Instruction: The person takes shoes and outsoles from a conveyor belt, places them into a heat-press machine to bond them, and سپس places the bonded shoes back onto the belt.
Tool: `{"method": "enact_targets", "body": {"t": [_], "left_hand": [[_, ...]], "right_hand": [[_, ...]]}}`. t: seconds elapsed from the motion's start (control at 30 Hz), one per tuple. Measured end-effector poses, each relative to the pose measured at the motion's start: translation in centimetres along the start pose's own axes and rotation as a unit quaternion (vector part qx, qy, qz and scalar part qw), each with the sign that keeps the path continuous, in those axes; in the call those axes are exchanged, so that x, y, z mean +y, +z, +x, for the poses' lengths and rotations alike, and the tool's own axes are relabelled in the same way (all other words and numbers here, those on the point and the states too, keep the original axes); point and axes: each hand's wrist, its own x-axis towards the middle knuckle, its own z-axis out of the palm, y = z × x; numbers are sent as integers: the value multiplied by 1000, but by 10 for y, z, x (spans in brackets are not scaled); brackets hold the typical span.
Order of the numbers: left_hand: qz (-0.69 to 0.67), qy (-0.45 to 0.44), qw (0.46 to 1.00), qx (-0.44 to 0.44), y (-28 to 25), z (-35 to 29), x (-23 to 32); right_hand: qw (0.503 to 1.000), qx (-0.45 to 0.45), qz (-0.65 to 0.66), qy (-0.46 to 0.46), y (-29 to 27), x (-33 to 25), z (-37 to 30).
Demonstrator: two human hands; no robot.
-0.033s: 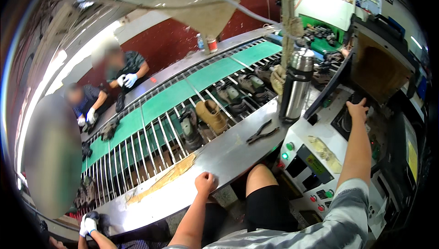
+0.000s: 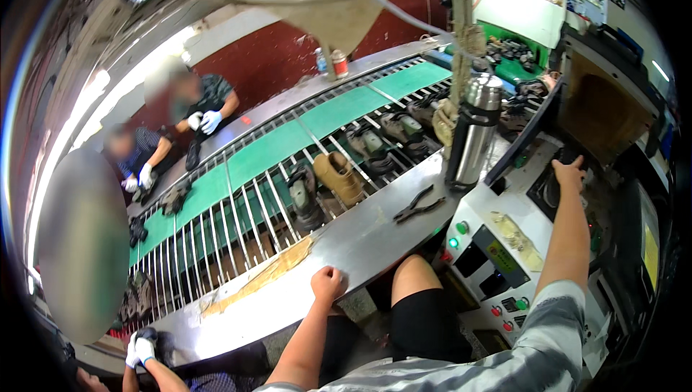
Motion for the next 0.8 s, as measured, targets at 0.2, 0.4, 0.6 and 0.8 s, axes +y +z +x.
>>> {"method": "enact_targets", "body": {"t": [0.2, 0.4, 0.6, 0.8], "left_hand": [[6, -11, 1000, -14, -3, 3, 4], [-28, 30, 999, -29, -1, -3, -3], [-373, -17, 904, -209, 15, -27, -23], [-564, 42, 745, -353, -33, -58, 92]], "right_hand": [[978, 127, 151, -70, 9, 36, -33], [904, 279, 260, -195, 31, 103, -118], [892, 19, 434, -125, 83, 160, -200], [522, -379, 742, -181, 156, 155, -314]]}}
